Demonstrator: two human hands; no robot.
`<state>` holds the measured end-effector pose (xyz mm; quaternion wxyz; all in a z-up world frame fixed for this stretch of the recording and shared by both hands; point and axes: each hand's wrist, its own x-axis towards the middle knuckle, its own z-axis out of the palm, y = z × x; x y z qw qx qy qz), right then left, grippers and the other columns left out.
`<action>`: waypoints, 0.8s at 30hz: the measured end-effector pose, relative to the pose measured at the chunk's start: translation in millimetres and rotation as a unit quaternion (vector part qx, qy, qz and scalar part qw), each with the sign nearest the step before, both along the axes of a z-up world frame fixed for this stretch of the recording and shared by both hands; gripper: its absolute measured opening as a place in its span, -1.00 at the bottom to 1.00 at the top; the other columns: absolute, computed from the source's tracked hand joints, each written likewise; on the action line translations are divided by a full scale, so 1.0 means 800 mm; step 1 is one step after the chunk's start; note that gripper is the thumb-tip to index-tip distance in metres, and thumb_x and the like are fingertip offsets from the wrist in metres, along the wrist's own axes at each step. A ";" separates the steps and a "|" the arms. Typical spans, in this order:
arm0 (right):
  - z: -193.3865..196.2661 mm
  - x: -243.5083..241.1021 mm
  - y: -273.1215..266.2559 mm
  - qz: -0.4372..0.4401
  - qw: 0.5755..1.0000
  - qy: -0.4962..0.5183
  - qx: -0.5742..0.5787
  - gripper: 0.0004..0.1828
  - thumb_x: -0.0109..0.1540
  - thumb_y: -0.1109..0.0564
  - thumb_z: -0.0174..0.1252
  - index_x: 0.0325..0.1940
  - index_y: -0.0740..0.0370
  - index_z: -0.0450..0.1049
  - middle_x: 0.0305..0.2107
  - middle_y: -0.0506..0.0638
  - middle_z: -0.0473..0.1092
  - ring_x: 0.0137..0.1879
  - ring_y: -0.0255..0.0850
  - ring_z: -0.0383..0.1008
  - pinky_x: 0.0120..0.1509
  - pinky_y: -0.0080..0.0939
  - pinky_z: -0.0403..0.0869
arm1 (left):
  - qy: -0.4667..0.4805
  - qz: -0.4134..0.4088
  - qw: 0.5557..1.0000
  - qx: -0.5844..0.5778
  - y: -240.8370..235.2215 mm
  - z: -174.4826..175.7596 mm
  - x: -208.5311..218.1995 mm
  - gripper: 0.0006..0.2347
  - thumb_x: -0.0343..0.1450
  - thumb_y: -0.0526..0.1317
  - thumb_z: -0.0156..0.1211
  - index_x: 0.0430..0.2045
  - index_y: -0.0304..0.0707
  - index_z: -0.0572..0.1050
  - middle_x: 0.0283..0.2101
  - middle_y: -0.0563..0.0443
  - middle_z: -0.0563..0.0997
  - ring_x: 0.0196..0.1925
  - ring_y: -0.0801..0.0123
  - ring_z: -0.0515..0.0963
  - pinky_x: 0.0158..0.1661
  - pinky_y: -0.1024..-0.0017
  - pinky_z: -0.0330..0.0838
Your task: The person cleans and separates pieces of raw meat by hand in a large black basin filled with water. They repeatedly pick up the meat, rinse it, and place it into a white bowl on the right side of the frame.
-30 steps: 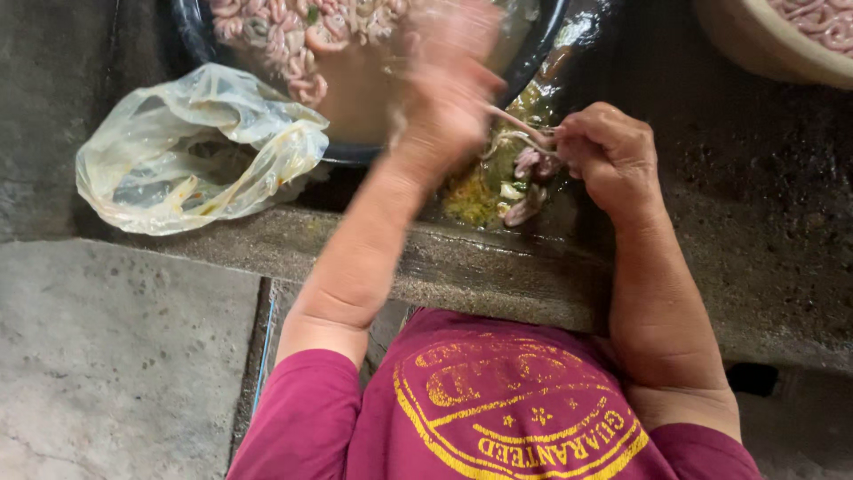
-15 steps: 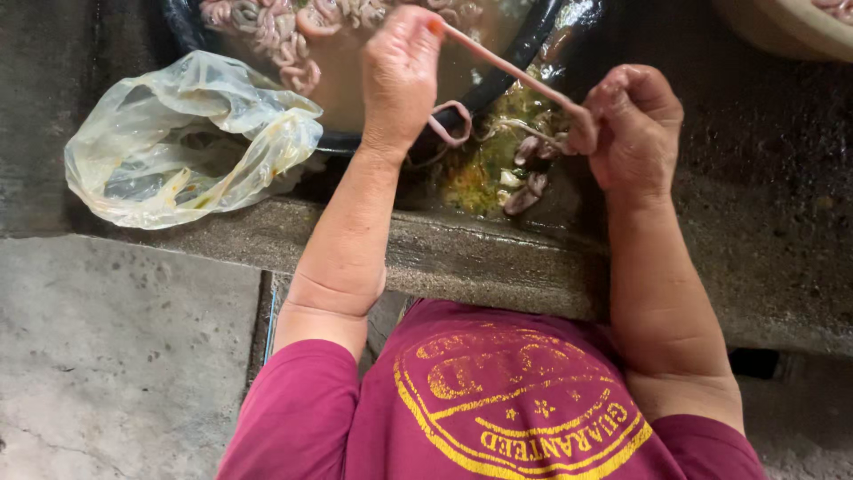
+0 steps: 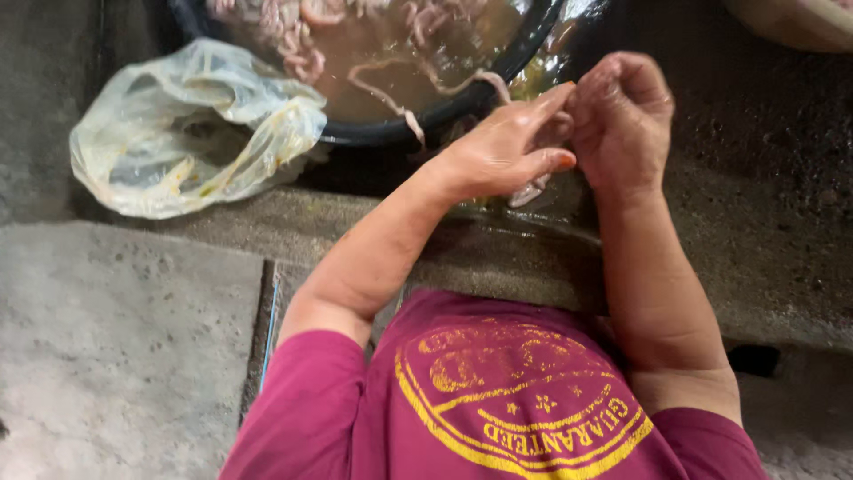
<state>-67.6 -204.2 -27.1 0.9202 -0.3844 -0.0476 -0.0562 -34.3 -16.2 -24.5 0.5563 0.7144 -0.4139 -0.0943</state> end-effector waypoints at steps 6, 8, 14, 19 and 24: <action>-0.006 0.007 -0.021 -0.041 0.998 0.056 -0.006 -0.94 0.52 0.36 0.16 -0.01 0.31 0.50 -0.32 0.06 0.47 -0.34 -0.27 0.40 -0.25 -0.21 0.49 | 0.083 0.132 0.987 0.037 0.029 0.029 0.029 -0.81 0.53 -0.42 0.07 -0.27 -0.15 0.65 -0.28 0.02 0.73 -0.32 0.41 0.69 -0.31 0.51 0.68; -0.009 0.009 -0.030 -0.105 0.991 0.071 -0.041 -0.91 0.45 0.36 0.18 -0.08 0.25 0.52 -0.39 0.01 0.44 -0.41 -0.29 0.37 -0.31 -0.17 0.51 | 0.013 0.216 0.975 -0.041 0.049 0.037 0.040 -0.83 0.52 -0.46 0.09 -0.27 -0.20 0.63 -0.27 0.01 0.72 -0.28 0.43 0.67 -0.25 0.50 0.64; -0.008 0.007 -0.032 -0.170 0.776 -0.091 -0.600 -0.74 0.24 0.45 0.19 -0.02 0.30 0.52 0.05 0.24 0.41 0.08 -0.05 0.44 0.13 -0.05 0.53 | -0.207 0.229 0.947 0.088 0.046 0.030 0.050 -0.84 0.54 -0.42 0.11 -0.32 -0.14 0.61 -0.30 0.09 0.70 -0.31 0.50 0.67 -0.32 0.53 0.58; -0.011 -0.012 0.016 0.054 0.944 0.024 -0.324 -0.53 0.27 0.37 0.12 0.26 0.13 0.46 0.16 -0.05 0.40 0.27 -0.27 0.41 0.35 -0.25 0.47 | -0.268 0.180 0.940 0.112 0.023 0.037 0.020 -0.94 0.46 -0.35 0.21 -0.29 -0.13 0.57 -0.33 0.06 0.68 -0.27 0.33 0.65 -0.16 0.30 0.51; -0.022 -0.005 0.022 0.049 0.918 0.044 -0.391 -0.84 0.39 0.32 0.12 0.04 0.29 0.53 -0.17 -0.08 0.48 -0.07 -0.34 0.49 0.04 -0.32 0.52 | -0.178 0.227 0.956 -0.061 0.047 0.052 0.026 -0.85 0.50 -0.44 0.19 -0.21 -0.09 0.57 -0.26 0.09 0.69 -0.28 0.36 0.66 -0.13 0.42 0.55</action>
